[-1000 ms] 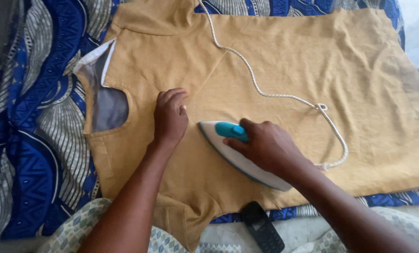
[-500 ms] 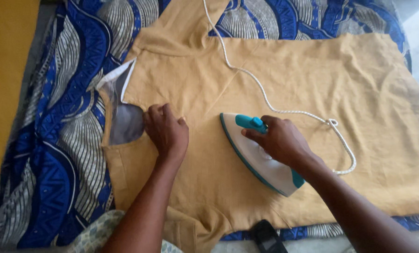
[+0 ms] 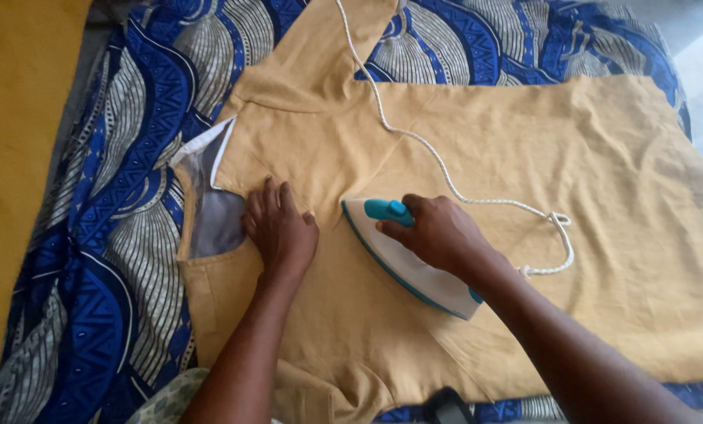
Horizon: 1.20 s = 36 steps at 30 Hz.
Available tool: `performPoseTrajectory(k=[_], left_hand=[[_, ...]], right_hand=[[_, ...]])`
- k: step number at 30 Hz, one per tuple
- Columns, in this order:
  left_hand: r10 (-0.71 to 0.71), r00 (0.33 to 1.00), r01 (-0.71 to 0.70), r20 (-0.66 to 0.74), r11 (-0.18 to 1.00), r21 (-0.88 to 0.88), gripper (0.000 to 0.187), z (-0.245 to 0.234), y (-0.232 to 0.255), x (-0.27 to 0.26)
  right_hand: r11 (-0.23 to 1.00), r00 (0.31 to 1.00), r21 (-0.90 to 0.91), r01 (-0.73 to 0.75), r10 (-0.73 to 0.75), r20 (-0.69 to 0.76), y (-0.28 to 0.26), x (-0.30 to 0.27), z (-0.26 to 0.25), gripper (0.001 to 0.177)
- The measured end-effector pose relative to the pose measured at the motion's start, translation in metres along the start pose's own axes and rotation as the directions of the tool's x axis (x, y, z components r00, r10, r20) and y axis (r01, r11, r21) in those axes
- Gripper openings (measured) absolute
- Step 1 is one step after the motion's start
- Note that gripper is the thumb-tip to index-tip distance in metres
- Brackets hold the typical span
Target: The person irons a tan garment laid flat on a patterned blue and white surface. They use a teal and white electric iron, moving it back and forth across the fabric while holding the garment steady with the other hand.
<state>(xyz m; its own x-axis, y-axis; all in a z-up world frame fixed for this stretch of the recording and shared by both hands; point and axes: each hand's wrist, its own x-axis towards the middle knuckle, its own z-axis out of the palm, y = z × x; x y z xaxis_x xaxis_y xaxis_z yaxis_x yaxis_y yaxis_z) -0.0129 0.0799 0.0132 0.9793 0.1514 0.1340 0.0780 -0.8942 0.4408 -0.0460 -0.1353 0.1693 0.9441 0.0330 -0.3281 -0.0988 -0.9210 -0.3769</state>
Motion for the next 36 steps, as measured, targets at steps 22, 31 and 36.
performPoseTrajectory(k=[22,31,36], left_hand=[[-0.568,0.823,0.423,-0.030,0.647,-0.635,0.055,-0.017,-0.038,0.041],[-0.527,0.802,0.362,0.281,0.056,-0.930,0.049,0.022,-0.089,0.064],[-0.531,0.845,0.303,0.067,0.371,-0.878,0.053,0.019,-0.080,0.061]], right_hand=[[0.996,0.995,-0.028,-0.081,0.083,0.061,-0.004,0.013,-0.009,0.055],[0.992,0.991,-0.043,-0.119,0.116,-0.073,-0.021,0.014,-0.030,0.054],[0.996,0.993,0.068,-0.056,0.062,-0.100,-0.054,0.012,-0.036,0.048]])
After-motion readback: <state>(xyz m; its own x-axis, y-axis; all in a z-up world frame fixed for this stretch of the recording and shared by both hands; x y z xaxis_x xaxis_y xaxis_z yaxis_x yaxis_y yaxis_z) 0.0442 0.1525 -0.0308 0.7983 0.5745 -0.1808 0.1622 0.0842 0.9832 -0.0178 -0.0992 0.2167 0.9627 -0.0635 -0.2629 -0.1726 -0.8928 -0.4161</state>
